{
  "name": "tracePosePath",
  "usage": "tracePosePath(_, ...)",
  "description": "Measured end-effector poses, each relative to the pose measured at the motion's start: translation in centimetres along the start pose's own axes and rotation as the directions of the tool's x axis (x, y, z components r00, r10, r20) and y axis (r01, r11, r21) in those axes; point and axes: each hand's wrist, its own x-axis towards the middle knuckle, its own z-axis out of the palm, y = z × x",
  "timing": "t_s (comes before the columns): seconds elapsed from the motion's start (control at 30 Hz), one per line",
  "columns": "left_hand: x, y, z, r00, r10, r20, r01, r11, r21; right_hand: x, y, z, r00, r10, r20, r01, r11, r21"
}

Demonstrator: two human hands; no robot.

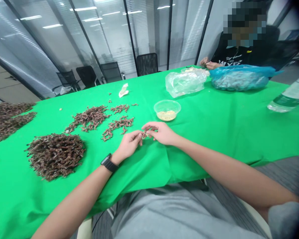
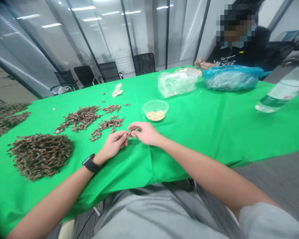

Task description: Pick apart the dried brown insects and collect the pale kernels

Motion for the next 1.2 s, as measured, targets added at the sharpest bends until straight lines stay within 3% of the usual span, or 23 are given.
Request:
tracePosePath(0.17, -0.1, 0.1, 0.1, 0.999, -0.026, -0.027, 0.025, 0.998, -0.053, 0.2, 0.3, 0.1, 0.997, -0.015, -0.08, 0.012, 0.999, -0.034)
tracePosePath(0.37, -0.3, 0.9, -0.3, 0.997, 0.061, -0.041, -0.044, 0.941, 0.336, 0.3, 0.8, 0.4, 0.996, -0.033, -0.083, 0.026, 0.996, -0.087)
tracePosePath(0.43, -0.2, 1.0, -0.4, 0.995, 0.067, -0.079, -0.032, 0.923, 0.382, 0.3, 0.8, 0.1, 0.991, -0.044, -0.126, 0.023, 0.986, -0.166)
tracePosePath(0.53, 0.0, 0.6, -0.5, 0.987, 0.062, -0.151, -0.005, 0.935, 0.354, 0.3, 1.1, -0.8, 0.988, -0.057, -0.141, 0.0, 0.926, -0.377)
tracePosePath(0.7, 0.3, 0.2, -0.3, 0.982, -0.011, -0.19, 0.053, 0.975, 0.217, 0.3, 1.5, -1.7, 1.0, 0.012, -0.006, -0.013, 0.809, -0.588)
tracePosePath(0.97, 0.2, 0.4, 0.0, 0.984, -0.053, -0.168, 0.071, 0.992, 0.104, 0.2, 1.3, -1.0, 0.999, 0.011, 0.044, 0.02, 0.756, -0.655)
tracePosePath(1.2, 0.3, -0.2, 0.1, 0.976, -0.084, -0.199, 0.085, 0.996, -0.002, 0.7, 1.8, -1.3, 0.997, 0.03, -0.066, -0.061, 0.835, -0.547)
